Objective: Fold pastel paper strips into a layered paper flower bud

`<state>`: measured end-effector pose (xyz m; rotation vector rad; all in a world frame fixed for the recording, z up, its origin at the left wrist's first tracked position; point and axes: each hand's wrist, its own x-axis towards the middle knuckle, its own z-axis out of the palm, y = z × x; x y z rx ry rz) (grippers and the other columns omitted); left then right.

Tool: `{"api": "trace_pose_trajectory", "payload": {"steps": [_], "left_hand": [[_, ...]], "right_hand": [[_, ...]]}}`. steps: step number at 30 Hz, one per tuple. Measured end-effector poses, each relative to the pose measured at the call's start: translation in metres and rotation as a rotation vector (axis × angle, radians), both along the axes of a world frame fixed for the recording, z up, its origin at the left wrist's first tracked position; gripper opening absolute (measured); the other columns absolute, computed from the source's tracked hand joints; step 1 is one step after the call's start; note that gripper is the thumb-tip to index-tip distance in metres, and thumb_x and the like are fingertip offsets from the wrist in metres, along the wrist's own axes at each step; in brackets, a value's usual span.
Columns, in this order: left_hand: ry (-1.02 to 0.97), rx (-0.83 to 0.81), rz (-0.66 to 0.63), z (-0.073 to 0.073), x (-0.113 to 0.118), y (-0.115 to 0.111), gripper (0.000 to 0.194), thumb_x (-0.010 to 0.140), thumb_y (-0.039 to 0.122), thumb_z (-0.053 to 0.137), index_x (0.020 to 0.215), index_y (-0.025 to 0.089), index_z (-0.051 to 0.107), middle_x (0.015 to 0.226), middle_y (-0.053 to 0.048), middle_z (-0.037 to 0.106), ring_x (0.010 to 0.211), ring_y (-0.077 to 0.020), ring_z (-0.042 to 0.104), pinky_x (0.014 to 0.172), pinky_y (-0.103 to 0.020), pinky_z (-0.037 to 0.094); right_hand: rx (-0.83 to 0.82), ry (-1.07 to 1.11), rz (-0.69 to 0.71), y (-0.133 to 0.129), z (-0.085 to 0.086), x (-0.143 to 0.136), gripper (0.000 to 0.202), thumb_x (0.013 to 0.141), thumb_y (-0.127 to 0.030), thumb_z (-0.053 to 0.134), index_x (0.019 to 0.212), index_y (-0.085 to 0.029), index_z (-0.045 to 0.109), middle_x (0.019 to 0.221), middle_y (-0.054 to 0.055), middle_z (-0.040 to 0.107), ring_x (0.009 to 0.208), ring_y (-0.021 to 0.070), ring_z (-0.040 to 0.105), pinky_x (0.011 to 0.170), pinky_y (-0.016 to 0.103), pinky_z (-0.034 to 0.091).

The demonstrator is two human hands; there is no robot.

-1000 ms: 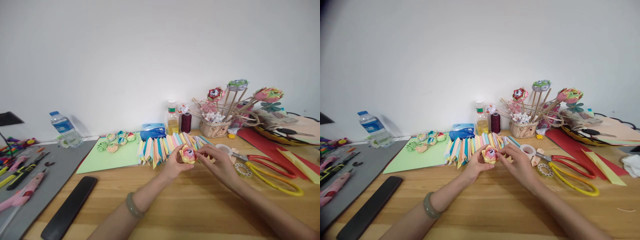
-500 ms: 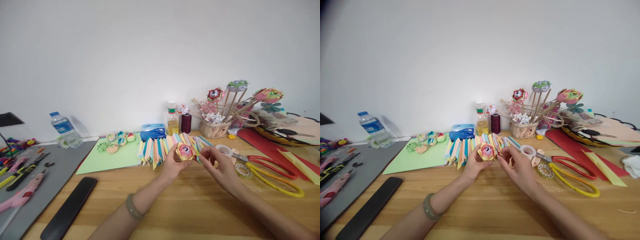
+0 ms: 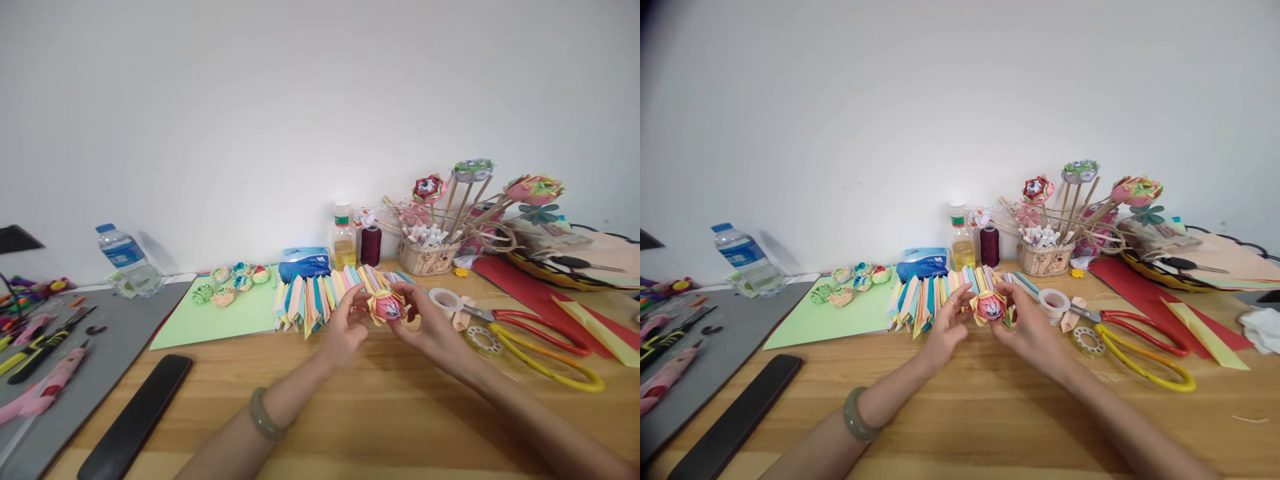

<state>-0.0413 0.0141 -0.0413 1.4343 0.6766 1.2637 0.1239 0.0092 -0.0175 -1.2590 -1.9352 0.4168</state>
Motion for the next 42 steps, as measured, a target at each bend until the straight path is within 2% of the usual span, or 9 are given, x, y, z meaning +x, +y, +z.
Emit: {"api": "trace_pose_trajectory", "payload": {"steps": [4, 9, 14, 17, 20, 26, 31, 37, 42], "left_hand": [[-0.119, -0.166, -0.135, 0.003, -0.003, 0.006, 0.042, 0.074, 0.026, 0.05, 0.115, 0.019, 0.047, 0.115, -0.009, 0.051, 0.107, -0.0227, 0.046, 0.087, -0.036, 0.039], [-0.032, -0.188, -0.246, 0.009, 0.003, 0.005, 0.059, 0.053, 0.023, 0.074, 0.108, 0.018, 0.052, 0.117, -0.01, 0.052, 0.104, -0.0233, 0.049, 0.087, -0.034, 0.038], [-0.026, -0.281, -0.158, 0.006, 0.007, 0.005, 0.054, 0.051, 0.016, 0.073, 0.1, 0.016, 0.053, 0.099, -0.007, 0.059, 0.087, -0.018, 0.055, 0.078, -0.03, 0.041], [-0.052, -0.277, -0.069, 0.002, 0.007, 0.008, 0.047, 0.05, 0.013, 0.071, 0.093, 0.015, 0.052, 0.087, -0.003, 0.058, 0.079, -0.0158, 0.055, 0.074, -0.028, 0.041], [-0.049, -0.145, 0.052, 0.0, 0.007, 0.01, 0.045, 0.051, 0.008, 0.067, 0.09, 0.016, 0.047, 0.087, -0.002, 0.055, 0.081, -0.0149, 0.053, 0.074, -0.027, 0.041], [0.235, 0.212, 0.242, 0.004, 0.004, 0.003, 0.051, 0.06, 0.005, 0.059, 0.107, 0.02, 0.045, 0.101, -0.005, 0.048, 0.096, -0.0175, 0.049, 0.086, -0.031, 0.039], [0.424, 0.472, 0.349, 0.004, 0.001, 0.0, 0.047, 0.064, 0.004, 0.054, 0.106, 0.022, 0.048, 0.101, -0.005, 0.044, 0.099, -0.0183, 0.047, 0.087, -0.035, 0.04], [0.509, 0.615, 0.417, 0.001, 0.001, 0.0, 0.041, 0.071, 0.01, 0.052, 0.109, 0.021, 0.044, 0.105, -0.007, 0.047, 0.101, -0.0194, 0.047, 0.086, -0.037, 0.042], [0.549, 0.737, 0.447, 0.001, -0.001, -0.002, 0.039, 0.074, 0.013, 0.05, 0.111, 0.021, 0.041, 0.105, -0.008, 0.048, 0.099, -0.0187, 0.049, 0.083, -0.036, 0.044]], "right_hand": [[0.081, -0.155, 0.1, -0.001, 0.005, 0.009, 0.049, 0.067, -0.018, 0.053, 0.114, -0.02, 0.038, 0.1, 0.008, 0.057, 0.083, 0.0218, 0.056, 0.07, 0.034, 0.045], [0.147, -0.239, 0.223, -0.004, 0.009, 0.01, 0.052, 0.064, -0.013, 0.052, 0.115, -0.02, 0.04, 0.108, 0.01, 0.054, 0.098, 0.0245, 0.051, 0.08, 0.039, 0.042], [0.18, -0.248, 0.214, -0.005, 0.011, 0.01, 0.056, 0.066, -0.014, 0.053, 0.119, -0.02, 0.035, 0.114, 0.011, 0.05, 0.102, 0.0251, 0.048, 0.083, 0.04, 0.04], [0.213, -0.128, 0.144, -0.007, 0.014, 0.009, 0.039, 0.07, -0.018, 0.053, 0.107, -0.02, 0.045, 0.1, 0.009, 0.055, 0.085, 0.0216, 0.053, 0.073, 0.036, 0.043], [-0.013, 0.012, 0.206, -0.011, 0.016, 0.004, 0.011, 0.076, -0.022, 0.048, 0.082, -0.02, 0.056, 0.076, 0.003, 0.059, 0.064, 0.0155, 0.052, 0.058, 0.028, 0.042], [-0.564, 0.393, 0.206, -0.009, 0.016, -0.008, 0.02, 0.07, -0.033, 0.053, 0.077, -0.017, 0.062, 0.053, -0.004, 0.049, 0.045, 0.0088, 0.041, 0.043, 0.022, 0.031], [-0.673, 0.585, 0.153, -0.005, 0.012, -0.005, 0.017, 0.066, -0.03, 0.059, 0.074, -0.016, 0.064, 0.05, -0.005, 0.047, 0.043, 0.0069, 0.038, 0.042, 0.021, 0.026], [-0.783, 0.816, 0.176, -0.004, 0.009, -0.004, 0.016, 0.064, -0.027, 0.067, 0.076, -0.016, 0.065, 0.057, -0.004, 0.051, 0.046, 0.0049, 0.04, 0.042, 0.018, 0.029], [-0.942, 0.931, 0.248, -0.005, 0.01, -0.005, 0.014, 0.065, -0.027, 0.068, 0.061, -0.014, 0.062, 0.056, -0.003, 0.053, 0.043, 0.0033, 0.043, 0.038, 0.015, 0.03]]}}
